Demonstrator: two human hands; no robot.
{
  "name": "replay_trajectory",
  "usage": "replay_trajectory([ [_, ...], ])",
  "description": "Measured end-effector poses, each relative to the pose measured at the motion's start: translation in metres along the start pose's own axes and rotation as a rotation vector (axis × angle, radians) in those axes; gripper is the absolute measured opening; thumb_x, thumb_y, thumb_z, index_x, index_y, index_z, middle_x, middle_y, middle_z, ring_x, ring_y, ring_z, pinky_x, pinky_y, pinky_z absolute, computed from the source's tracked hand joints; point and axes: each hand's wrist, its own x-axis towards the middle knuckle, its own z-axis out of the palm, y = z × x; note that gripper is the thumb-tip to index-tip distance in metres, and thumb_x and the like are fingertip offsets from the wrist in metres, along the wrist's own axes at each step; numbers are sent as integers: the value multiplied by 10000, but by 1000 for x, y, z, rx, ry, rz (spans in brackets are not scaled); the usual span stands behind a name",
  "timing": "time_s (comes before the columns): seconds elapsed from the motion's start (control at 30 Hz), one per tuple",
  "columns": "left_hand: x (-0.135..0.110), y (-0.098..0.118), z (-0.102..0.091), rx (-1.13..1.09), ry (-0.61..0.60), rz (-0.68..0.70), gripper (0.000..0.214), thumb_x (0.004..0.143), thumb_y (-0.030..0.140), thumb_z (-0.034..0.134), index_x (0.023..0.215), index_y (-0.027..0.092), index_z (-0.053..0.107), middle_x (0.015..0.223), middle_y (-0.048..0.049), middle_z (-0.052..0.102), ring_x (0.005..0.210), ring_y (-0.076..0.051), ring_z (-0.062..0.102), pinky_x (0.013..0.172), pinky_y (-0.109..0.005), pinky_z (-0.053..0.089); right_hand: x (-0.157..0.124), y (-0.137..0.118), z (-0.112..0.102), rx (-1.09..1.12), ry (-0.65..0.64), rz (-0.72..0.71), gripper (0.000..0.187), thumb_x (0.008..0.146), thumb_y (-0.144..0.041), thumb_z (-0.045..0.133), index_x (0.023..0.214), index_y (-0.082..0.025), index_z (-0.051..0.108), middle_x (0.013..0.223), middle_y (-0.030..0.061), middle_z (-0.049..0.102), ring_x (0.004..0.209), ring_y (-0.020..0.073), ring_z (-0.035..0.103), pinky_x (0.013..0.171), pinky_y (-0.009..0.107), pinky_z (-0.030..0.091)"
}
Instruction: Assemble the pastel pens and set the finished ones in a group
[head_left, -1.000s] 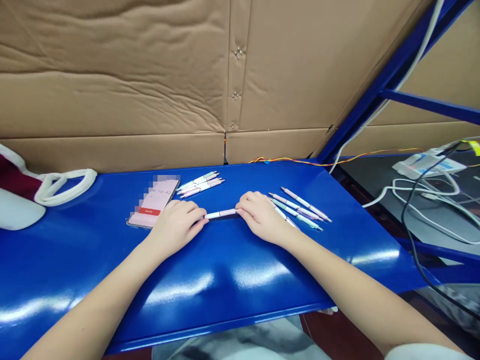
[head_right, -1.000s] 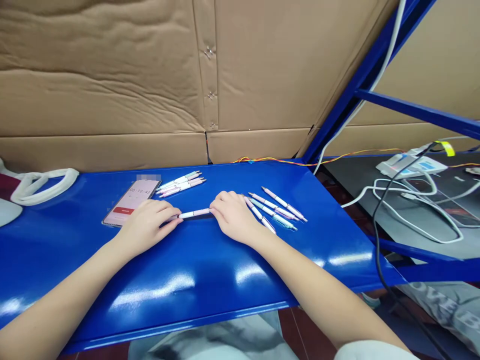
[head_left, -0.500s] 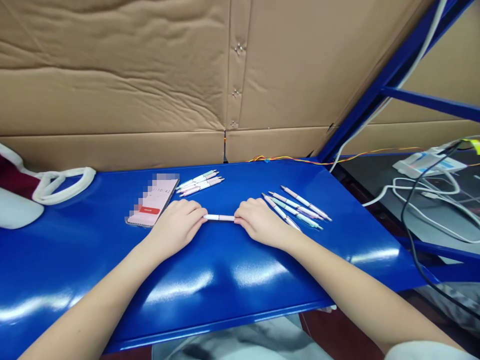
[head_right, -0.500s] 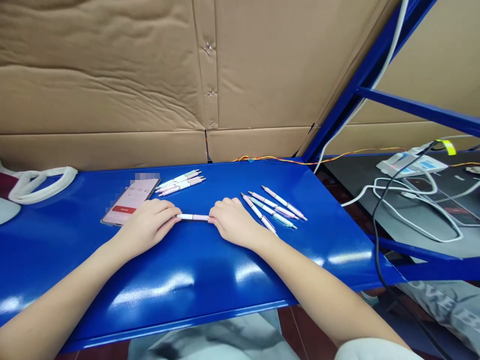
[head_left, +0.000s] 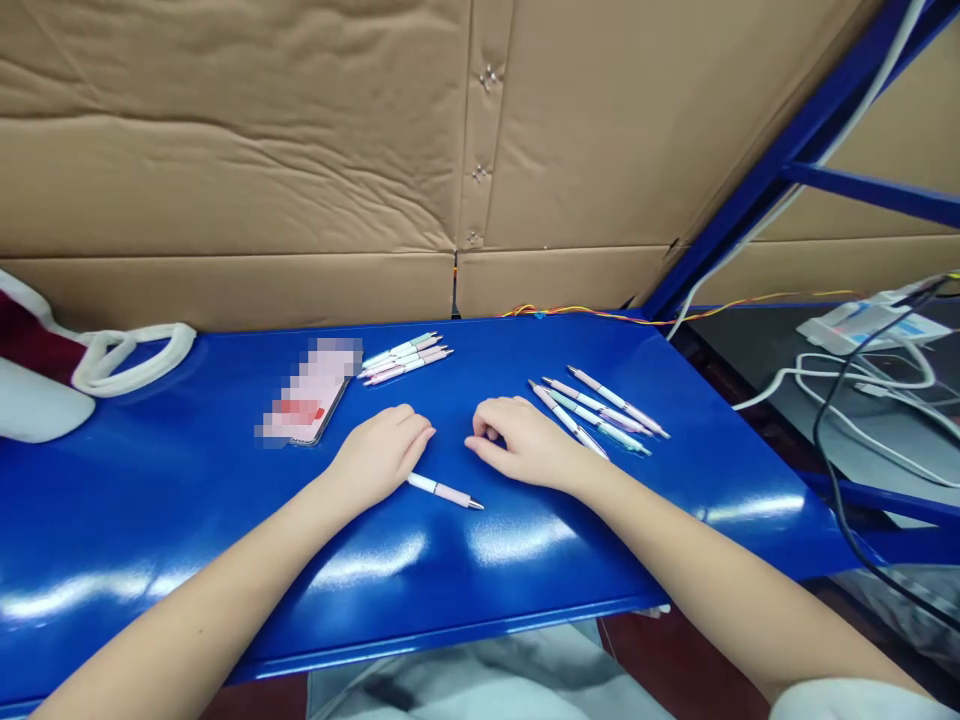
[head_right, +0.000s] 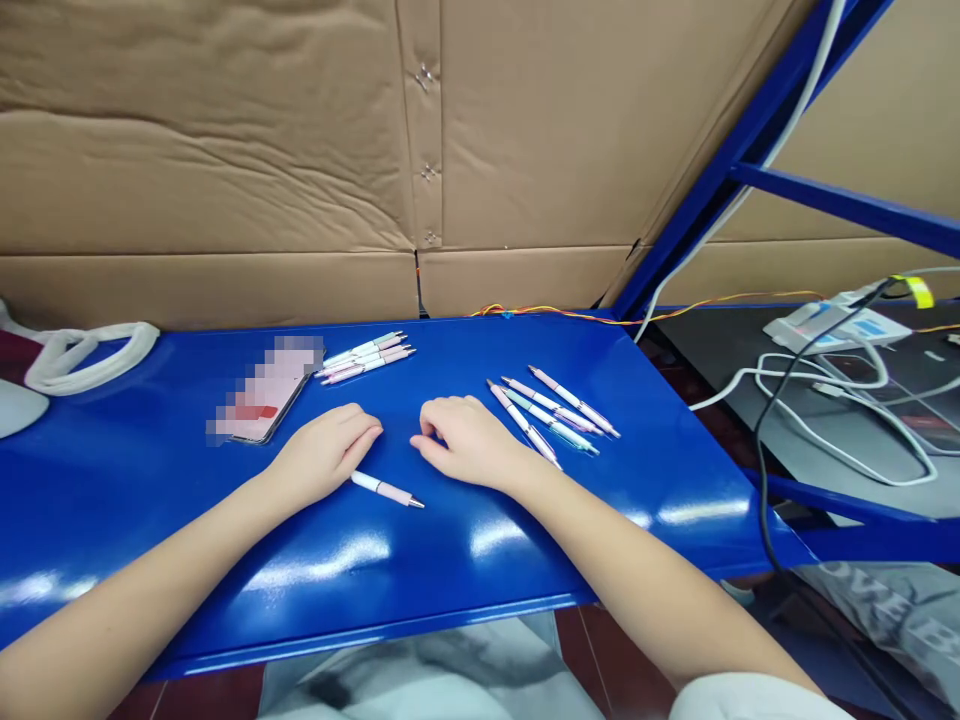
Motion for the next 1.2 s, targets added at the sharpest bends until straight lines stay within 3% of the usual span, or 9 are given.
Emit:
replay_trajectory([
  [0.1, -1, -1, 0, 46, 0, -77, 324, 969, 300, 331, 902, 180, 625, 822, -36, 610, 756, -160, 579, 640, -262, 439, -4, -8, -4, 45, -147, -125, 240, 820, -405, 626, 772, -179, 560, 774, 11, 604, 729, 156, 534, 708, 281, 347],
  [0.17, -1, -1, -2, 67, 27, -119, 341, 974, 315, 320, 898, 183, 624, 819, -35, 613, 751, -156, 584, 620, -255, 427, -6, -12, -2, 5, -171, -152, 167, 832, -338, 620, 810, -177, 579, 824, 29, 611, 756, 164, 540, 714, 287, 354],
  [0.27, -1, 3, -5, 49, 49, -31, 336, 957, 393, 367, 916, 177, 621, 857, -48, 627, 789, -174, 583, 690, -285, 440, -3, -11, 5, -54, -96, -106, 111, 893, -245, 527, 850, -164, 589, 852, 60, 616, 778, 174, 550, 719, 295, 367],
  [0.4, -2, 10, -5, 35, -15, 174, 284, 931, 405, 435, 935, 181, 610, 896, -53, 632, 809, -198, 566, 720, -325, 440, 1, -6, 14, 57, 6, -37, 185, 937, -296, 467, 875, -164, 581, 844, 51, 637, 771, 163, 574, 733, 284, 385],
  [0.6, -4, 10, -5, 3, 53, 160, 284, 966, 322, 378, 946, 180, 623, 887, -51, 642, 815, -170, 587, 731, -289, 457, 2, -4, 11, 70, -13, -46, 316, 974, -278, 363, 756, -169, 565, 752, 34, 620, 721, 152, 559, 704, 279, 369],
  [0.77, -5, 9, -7, -108, 43, 156, 278, 970, 292, 369, 988, 172, 619, 919, -58, 629, 835, -157, 585, 764, -275, 470, 0, -4, 8, 134, 36, -29, 110, 908, -263, 509, 864, -170, 548, 837, 32, 625, 754, 147, 566, 726, 280, 365],
  [0.87, -5, 9, -6, -163, 10, 144, 264, 961, 276, 385, 997, 166, 621, 921, -61, 613, 845, -159, 573, 782, -279, 470, 0, -5, 9, 154, 38, -12, 148, 921, -308, 489, 896, -173, 544, 865, 32, 629, 777, 151, 572, 738, 289, 362],
  [1.03, -5, 11, -5, -206, -52, 92, 199, 915, 252, 452, 989, 183, 624, 906, -51, 591, 815, -158, 567, 756, -281, 470, 1, -5, 14, 118, 24, 14, 137, 938, -193, 429, 866, -166, 542, 839, 29, 633, 756, 146, 570, 745, 294, 346],
  [1.2, -4, 10, -6, -264, -49, 49, 127, 878, 217, 489, 957, 185, 583, 886, -32, 580, 789, -150, 552, 719, -274, 458, 1, -6, 12, 83, -4, 7, 193, 955, -285, 428, 891, -164, 565, 854, 42, 635, 790, 160, 563, 751, 297, 337],
])
